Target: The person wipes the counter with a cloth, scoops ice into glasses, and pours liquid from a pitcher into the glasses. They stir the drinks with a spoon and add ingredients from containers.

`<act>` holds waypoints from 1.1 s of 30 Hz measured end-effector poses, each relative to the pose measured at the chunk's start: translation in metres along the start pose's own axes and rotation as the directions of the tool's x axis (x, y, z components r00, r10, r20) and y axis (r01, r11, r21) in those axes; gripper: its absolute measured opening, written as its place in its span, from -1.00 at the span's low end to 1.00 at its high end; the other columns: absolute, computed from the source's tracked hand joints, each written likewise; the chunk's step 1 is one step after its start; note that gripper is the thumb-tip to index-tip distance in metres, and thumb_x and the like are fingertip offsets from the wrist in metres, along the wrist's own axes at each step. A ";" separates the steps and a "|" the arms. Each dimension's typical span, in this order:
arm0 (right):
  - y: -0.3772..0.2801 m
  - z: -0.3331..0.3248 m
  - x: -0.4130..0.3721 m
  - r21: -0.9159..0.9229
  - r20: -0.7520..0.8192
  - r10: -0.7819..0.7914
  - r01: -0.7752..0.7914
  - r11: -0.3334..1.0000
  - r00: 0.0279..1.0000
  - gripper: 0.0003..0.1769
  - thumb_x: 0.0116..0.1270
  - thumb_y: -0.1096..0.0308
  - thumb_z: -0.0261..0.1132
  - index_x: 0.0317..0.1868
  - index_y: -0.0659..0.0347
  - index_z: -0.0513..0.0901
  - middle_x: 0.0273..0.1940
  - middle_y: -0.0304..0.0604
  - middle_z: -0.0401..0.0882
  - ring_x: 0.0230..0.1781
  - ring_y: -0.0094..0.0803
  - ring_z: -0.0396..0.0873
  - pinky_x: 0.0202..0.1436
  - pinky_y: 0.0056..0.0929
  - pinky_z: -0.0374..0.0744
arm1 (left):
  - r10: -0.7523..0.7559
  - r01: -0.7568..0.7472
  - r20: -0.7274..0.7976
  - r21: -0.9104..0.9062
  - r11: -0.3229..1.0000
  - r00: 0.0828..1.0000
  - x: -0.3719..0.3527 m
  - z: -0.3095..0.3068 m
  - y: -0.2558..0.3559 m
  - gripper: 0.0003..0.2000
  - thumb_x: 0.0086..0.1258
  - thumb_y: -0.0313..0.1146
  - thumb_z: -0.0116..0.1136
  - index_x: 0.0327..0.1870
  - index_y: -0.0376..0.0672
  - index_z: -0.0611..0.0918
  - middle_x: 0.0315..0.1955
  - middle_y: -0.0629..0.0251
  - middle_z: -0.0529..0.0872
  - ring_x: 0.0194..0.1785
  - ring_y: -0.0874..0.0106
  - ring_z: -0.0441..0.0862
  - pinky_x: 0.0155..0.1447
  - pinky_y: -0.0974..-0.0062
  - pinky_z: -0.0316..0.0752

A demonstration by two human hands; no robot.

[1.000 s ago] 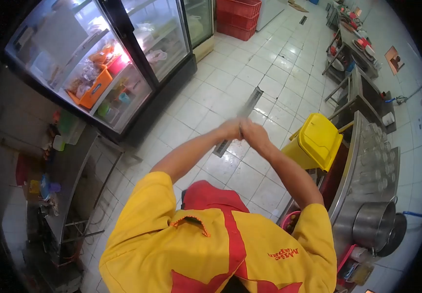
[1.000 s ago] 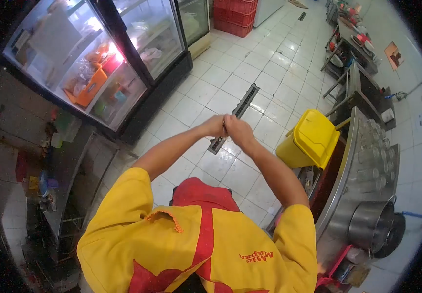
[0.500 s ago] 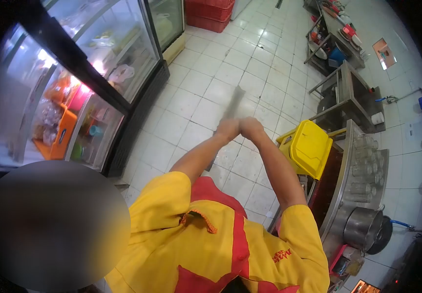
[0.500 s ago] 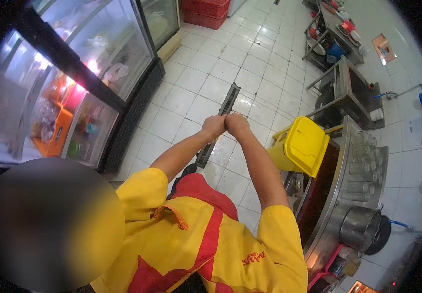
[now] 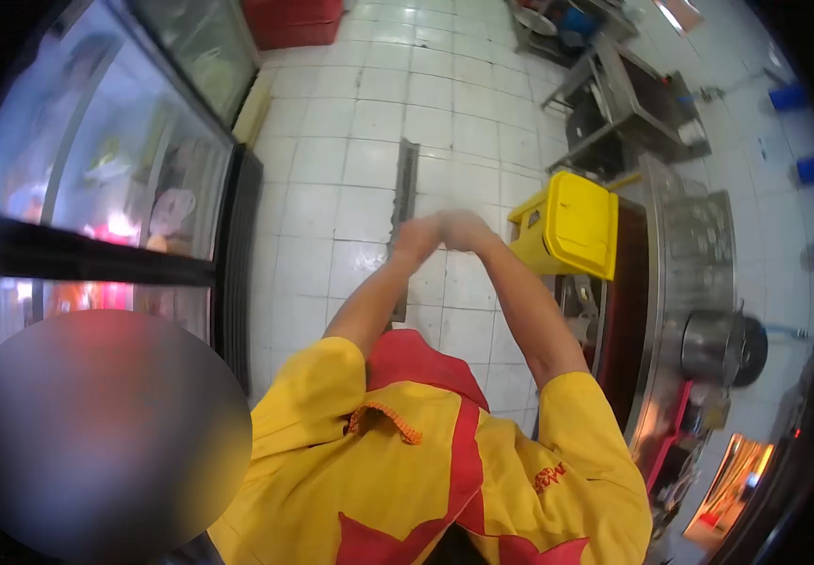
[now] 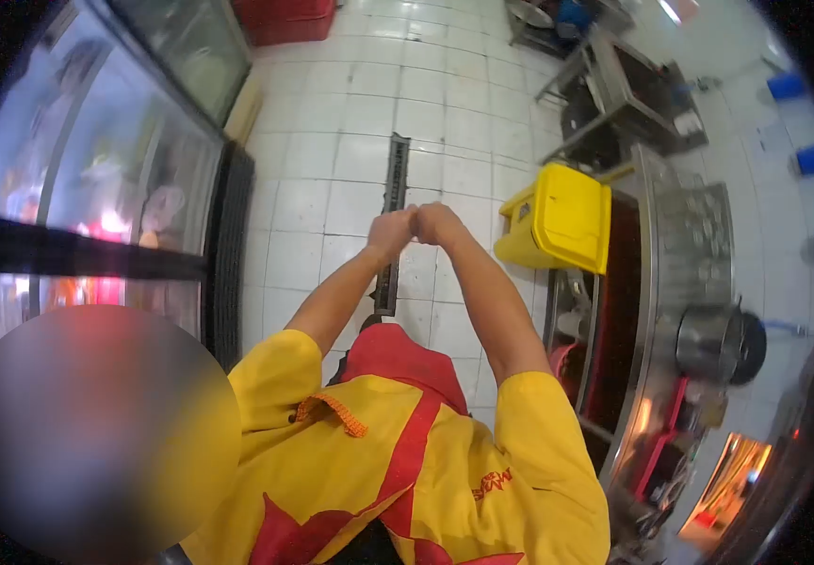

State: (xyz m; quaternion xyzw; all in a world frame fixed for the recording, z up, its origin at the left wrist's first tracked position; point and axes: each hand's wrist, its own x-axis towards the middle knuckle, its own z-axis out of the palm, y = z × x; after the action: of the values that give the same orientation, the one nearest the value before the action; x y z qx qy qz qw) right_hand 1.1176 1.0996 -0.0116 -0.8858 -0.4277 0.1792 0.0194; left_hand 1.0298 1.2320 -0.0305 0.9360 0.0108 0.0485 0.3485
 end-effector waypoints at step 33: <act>-0.209 0.245 -0.875 0.884 0.356 0.838 0.440 -0.159 -0.413 -0.39 0.31 0.15 0.39 0.31 0.14 0.43 0.01 -0.08 0.60 -0.06 -0.36 0.60 -0.01 -0.37 0.60 | 0.379 -0.120 0.484 -0.726 0.677 -0.789 -0.449 0.412 0.593 -0.41 0.41 -0.21 0.28 0.38 -0.24 0.35 0.13 0.18 0.60 0.17 0.35 0.56 0.29 0.39 0.42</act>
State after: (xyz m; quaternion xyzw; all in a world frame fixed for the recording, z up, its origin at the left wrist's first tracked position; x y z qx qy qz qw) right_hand 0.3803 0.5334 0.0621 -0.4992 0.5271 -0.2913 0.6230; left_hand 0.6158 0.4910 0.0094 0.3155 -0.6692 -0.6507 0.1709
